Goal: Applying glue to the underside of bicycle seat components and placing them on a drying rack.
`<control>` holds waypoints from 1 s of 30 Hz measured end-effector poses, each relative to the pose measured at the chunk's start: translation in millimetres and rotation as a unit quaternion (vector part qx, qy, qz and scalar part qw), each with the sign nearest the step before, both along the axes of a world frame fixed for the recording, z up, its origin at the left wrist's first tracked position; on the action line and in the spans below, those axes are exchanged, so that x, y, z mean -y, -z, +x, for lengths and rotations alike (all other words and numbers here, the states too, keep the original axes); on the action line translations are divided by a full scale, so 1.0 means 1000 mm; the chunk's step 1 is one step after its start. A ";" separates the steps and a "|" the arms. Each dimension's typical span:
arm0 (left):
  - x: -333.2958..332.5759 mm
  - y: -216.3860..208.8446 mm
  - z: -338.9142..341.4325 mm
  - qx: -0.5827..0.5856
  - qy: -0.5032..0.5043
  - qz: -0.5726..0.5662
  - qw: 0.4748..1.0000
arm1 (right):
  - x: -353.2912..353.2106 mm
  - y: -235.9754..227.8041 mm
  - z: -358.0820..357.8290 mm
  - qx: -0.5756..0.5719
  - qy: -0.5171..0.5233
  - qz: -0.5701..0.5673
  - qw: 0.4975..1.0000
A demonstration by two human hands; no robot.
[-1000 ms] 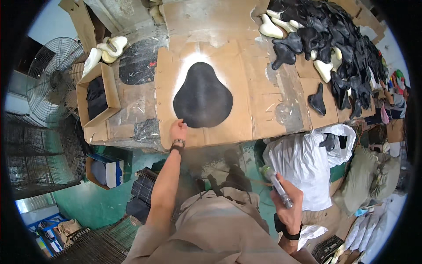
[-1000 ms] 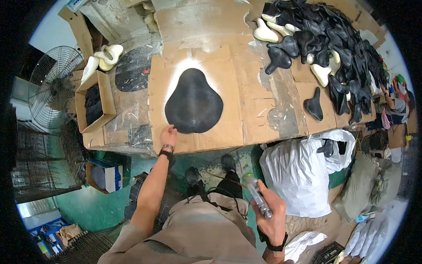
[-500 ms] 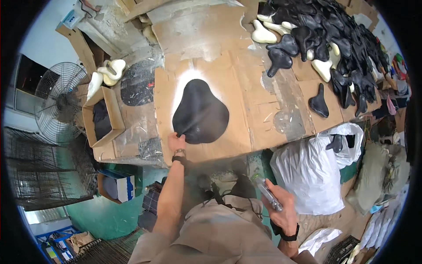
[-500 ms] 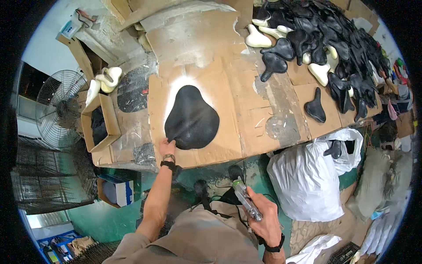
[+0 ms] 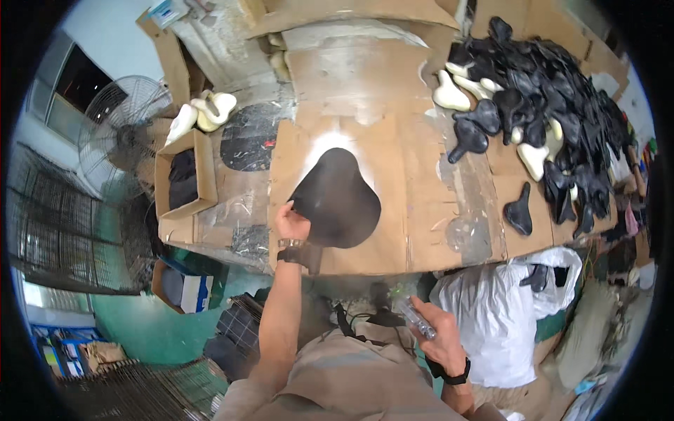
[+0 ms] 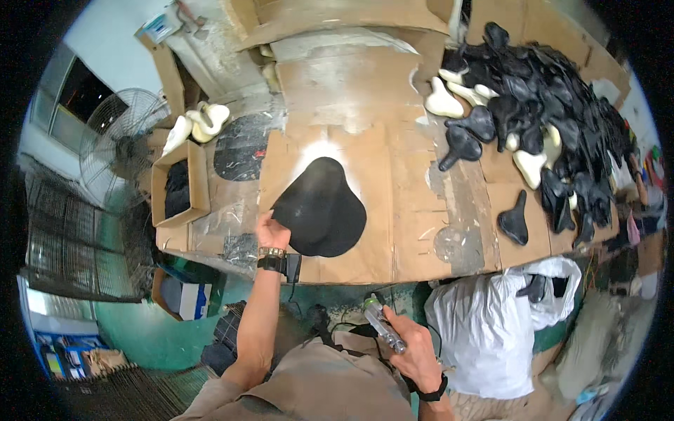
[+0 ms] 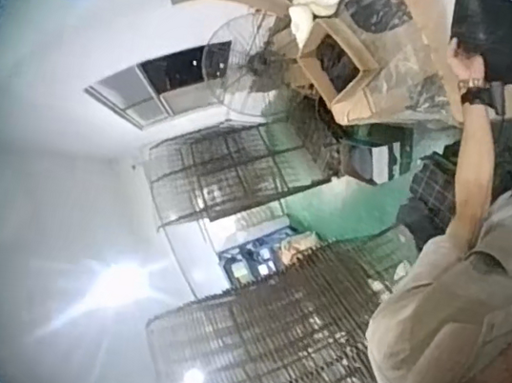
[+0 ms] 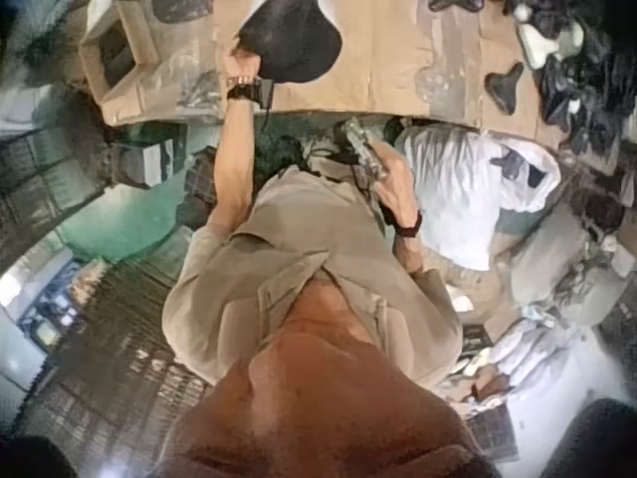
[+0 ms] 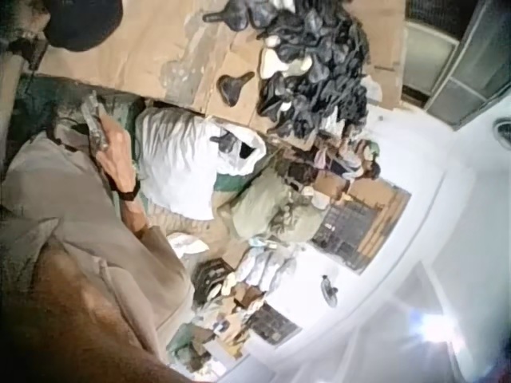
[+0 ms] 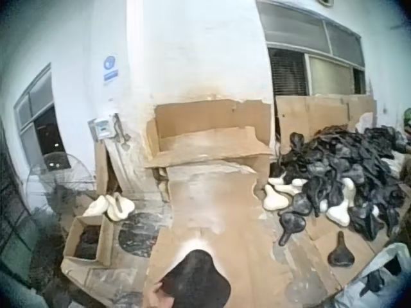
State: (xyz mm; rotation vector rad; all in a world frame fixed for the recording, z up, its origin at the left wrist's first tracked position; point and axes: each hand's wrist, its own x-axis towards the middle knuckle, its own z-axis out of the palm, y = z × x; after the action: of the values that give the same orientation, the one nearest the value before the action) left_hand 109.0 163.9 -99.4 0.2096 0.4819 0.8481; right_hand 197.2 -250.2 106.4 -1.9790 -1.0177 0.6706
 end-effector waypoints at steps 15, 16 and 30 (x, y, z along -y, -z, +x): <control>0.246 -0.048 -0.233 0.111 -0.423 -0.081 0.896 | -0.025 -0.018 -0.003 0.004 -0.304 -0.149 0.941; 0.272 -0.049 -0.240 0.120 -0.438 -0.089 0.886 | -0.023 -0.018 -0.004 0.003 -0.343 -0.098 0.934; 0.549 0.136 -0.390 0.132 -0.821 -0.100 0.546 | -0.043 0.017 -0.109 0.093 -0.580 -0.278 0.760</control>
State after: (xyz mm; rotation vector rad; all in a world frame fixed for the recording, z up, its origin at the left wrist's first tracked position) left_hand -281.1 -384.7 -235.0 -0.7774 0.3763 2.6298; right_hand 87.9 -207.6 89.2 -1.6741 -2.4339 1.5872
